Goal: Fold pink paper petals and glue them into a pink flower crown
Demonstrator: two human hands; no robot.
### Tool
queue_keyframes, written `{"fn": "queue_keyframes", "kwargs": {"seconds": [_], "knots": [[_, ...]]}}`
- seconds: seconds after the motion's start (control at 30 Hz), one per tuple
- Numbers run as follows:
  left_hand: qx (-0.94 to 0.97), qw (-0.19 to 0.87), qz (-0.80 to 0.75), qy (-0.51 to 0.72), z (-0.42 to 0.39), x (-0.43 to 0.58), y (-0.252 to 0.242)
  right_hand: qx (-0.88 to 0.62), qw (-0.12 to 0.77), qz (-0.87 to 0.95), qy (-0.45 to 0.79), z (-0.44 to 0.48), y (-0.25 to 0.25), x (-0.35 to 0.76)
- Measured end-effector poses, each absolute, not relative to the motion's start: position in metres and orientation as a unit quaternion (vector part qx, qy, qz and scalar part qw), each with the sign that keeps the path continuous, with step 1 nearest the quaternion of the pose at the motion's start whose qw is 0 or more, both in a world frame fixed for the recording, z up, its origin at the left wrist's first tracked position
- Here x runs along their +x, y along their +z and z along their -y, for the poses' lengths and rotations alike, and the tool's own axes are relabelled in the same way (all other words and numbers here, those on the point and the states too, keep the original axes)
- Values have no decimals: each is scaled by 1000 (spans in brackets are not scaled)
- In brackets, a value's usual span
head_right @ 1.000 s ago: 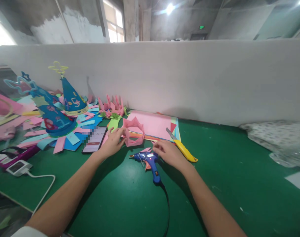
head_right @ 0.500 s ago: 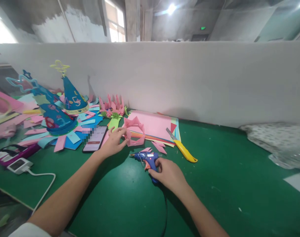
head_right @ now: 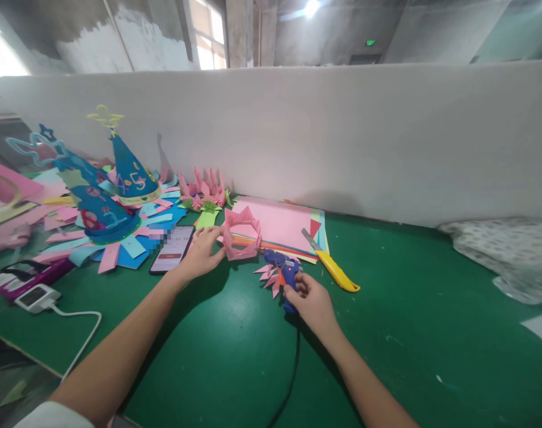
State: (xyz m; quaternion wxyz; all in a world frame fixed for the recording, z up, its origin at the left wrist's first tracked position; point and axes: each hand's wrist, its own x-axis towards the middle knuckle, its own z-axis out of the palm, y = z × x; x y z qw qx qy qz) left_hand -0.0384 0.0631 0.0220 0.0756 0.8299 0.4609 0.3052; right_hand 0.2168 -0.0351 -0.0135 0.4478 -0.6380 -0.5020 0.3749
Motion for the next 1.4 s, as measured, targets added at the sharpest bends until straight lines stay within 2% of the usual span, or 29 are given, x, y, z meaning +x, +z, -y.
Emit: {"fn": "queue_keyframes", "kwargs": {"seconds": [0.1, 0.2, 0.33, 0.4, 0.57, 0.77, 1.1, 1.3, 1.4], "knots": [[786, 51, -450, 420, -54, -32, 24, -599, 501, 431, 453, 34, -13, 217], [759, 60, -400, 511, -38, -16, 22, -585, 527, 396, 473, 34, -10, 215], [811, 220, -360, 406, -18, 14, 8, -574, 535, 407, 468, 36, -5, 212], [828, 255, -356, 350, -14, 26, -2, -568, 542, 412, 462, 37, -5, 212], [894, 154, -318, 276, -15, 39, -18, -563, 571, 386, 458, 35, -9, 213], [930, 141, -264, 212, -17, 40, -18, -558, 599, 381, 430, 32, -16, 215], [903, 161, -299, 262, -20, 32, -15, -556, 584, 402, 433, 34, -13, 216], [914, 133, -282, 261, -22, 28, -12, -493, 573, 397, 520, 37, -8, 211], [886, 192, -296, 299, -20, 29, -11, -455, 567, 394, 562, 39, -10, 211]]}}
